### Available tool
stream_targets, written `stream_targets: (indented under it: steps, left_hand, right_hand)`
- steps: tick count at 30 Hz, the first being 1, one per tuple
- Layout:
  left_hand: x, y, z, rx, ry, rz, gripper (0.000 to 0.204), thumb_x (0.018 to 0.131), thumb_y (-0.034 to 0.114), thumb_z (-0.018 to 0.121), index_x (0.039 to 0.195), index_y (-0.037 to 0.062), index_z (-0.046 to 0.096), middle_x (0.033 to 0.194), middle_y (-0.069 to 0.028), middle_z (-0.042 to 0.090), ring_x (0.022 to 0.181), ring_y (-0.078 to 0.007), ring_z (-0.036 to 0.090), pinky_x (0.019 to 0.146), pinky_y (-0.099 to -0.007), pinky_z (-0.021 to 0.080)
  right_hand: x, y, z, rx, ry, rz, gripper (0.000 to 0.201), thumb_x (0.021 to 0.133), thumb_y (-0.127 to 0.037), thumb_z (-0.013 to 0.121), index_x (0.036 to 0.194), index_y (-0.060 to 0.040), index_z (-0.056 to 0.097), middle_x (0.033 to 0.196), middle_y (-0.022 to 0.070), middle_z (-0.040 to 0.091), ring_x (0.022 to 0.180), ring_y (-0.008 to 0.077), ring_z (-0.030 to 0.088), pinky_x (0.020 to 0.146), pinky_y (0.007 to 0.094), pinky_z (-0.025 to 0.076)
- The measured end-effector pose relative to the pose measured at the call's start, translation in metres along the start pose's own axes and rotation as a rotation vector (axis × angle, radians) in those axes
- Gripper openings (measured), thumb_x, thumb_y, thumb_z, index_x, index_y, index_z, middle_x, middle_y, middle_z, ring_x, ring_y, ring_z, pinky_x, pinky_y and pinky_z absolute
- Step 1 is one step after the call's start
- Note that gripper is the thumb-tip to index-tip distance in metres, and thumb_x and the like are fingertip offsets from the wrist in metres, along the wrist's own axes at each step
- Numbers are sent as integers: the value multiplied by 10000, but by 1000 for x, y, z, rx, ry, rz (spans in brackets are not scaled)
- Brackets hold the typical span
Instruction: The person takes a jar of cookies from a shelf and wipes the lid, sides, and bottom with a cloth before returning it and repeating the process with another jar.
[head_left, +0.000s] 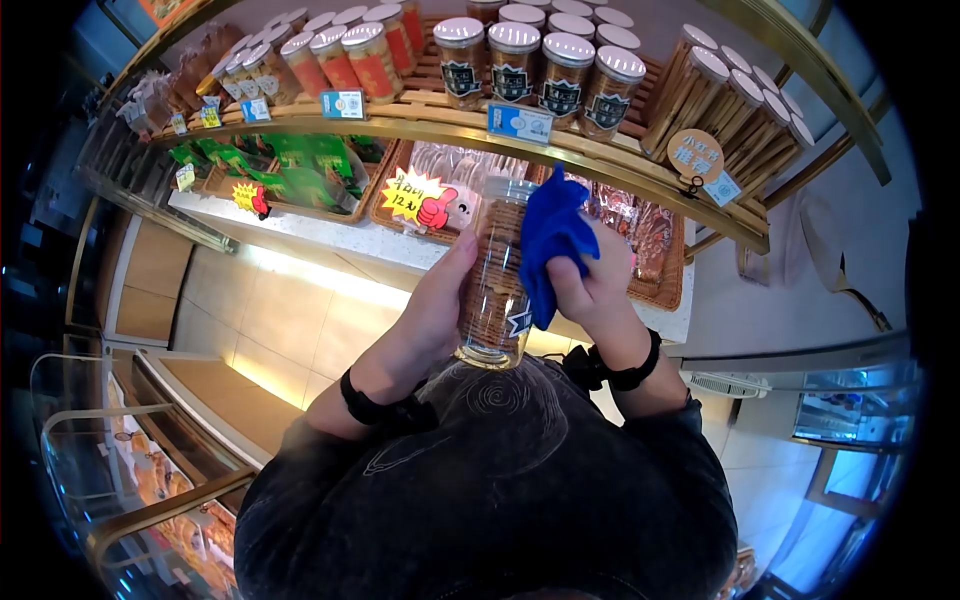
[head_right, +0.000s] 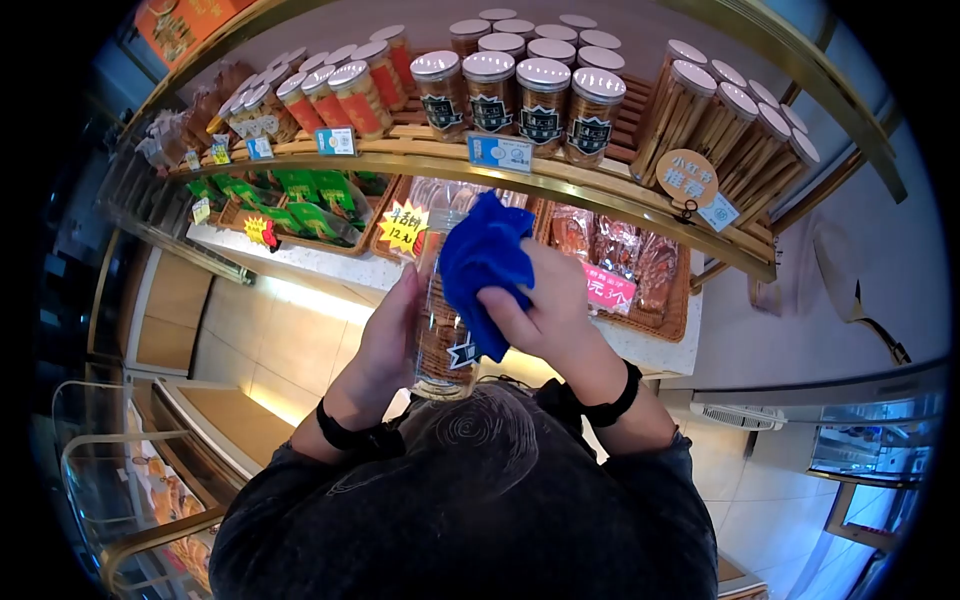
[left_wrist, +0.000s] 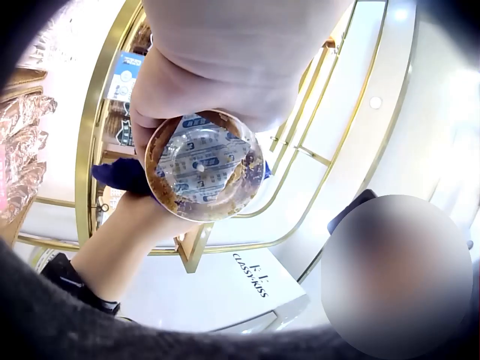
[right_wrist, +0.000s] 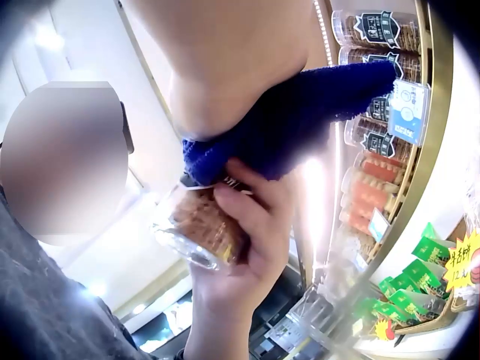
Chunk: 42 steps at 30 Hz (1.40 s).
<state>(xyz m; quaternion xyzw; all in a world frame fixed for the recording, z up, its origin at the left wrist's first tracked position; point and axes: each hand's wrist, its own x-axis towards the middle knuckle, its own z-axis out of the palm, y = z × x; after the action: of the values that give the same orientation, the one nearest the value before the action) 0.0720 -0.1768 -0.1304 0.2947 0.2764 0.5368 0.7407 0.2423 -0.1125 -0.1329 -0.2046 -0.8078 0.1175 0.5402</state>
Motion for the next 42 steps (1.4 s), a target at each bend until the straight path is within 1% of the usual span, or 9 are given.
stream_targets:
  steps: [2,5,8,17,24,29,36,38,42]
  left_hand:
    - [1,-9,-12,-104,-155,4,492,998,386,255,1360,67,352,1243,-96,529,1112,-199,540,951,-351,441]
    - [-4,3,19,176,173,79,477,998,385,266,1338,71,381,1223,-100,541,1072,-194,564,915,-344,473]
    - [1,3,6,31,-18,115,476,996,375,295,1368,81,337,1242,-106,527,1099,-193,546,958,-355,442]
    - [-3,-11,29,111,70,82,495,997,404,255,1357,80,357,1232,-110,532,1091,-204,553,948,-365,451]
    - [5,-1,8,-18,15,275,649,931,569,304,1307,47,387,1182,-128,545,1076,-222,560,954,-373,449]
    - [11,1,5,69,-26,380,752,836,542,564,1302,4,322,1199,-161,507,1093,-239,544,925,-358,461]
    - [10,-4,5,363,-92,441,936,803,595,584,1385,5,150,1302,-155,414,1201,-234,457,993,-358,393]
    - [10,-11,-1,363,-145,429,968,783,553,644,1392,7,126,1316,-141,403,1216,-220,438,1005,-346,372]
    - [2,-7,2,435,-185,301,977,748,335,758,1401,21,101,1346,-110,371,1239,-194,406,1003,-337,370]
  right_hand:
    - [-2,-2,0,-10,-26,-7,264,723,-299,688,880,-87,670,708,72,569,572,256,560,492,344,440]
    - [-4,-18,-4,-157,-197,-128,212,687,-266,702,819,-106,659,628,42,485,529,210,526,462,317,423]
    - [-16,-39,0,-65,-246,-388,215,653,-271,731,630,-140,561,606,17,431,484,173,484,406,298,381]
    - [1,-6,-11,-59,11,-143,249,661,-243,729,868,-112,685,620,39,448,483,212,479,415,330,375]
    - [-21,-17,7,-72,-89,-387,291,625,-301,760,815,-102,665,633,42,479,495,225,479,423,324,361]
    - [-8,-35,11,-62,29,-13,466,666,-422,726,973,-79,655,913,133,549,811,299,520,695,376,426]
    - [3,-44,13,-106,-52,296,544,903,-285,482,1253,124,401,1191,290,454,1071,424,462,941,442,361]
    - [5,-46,18,508,44,600,549,942,-273,430,1305,124,319,1208,280,466,1101,359,489,954,380,367]
    - [11,-46,17,819,207,640,525,959,-275,402,1350,57,291,1167,174,514,1049,209,502,919,317,388]
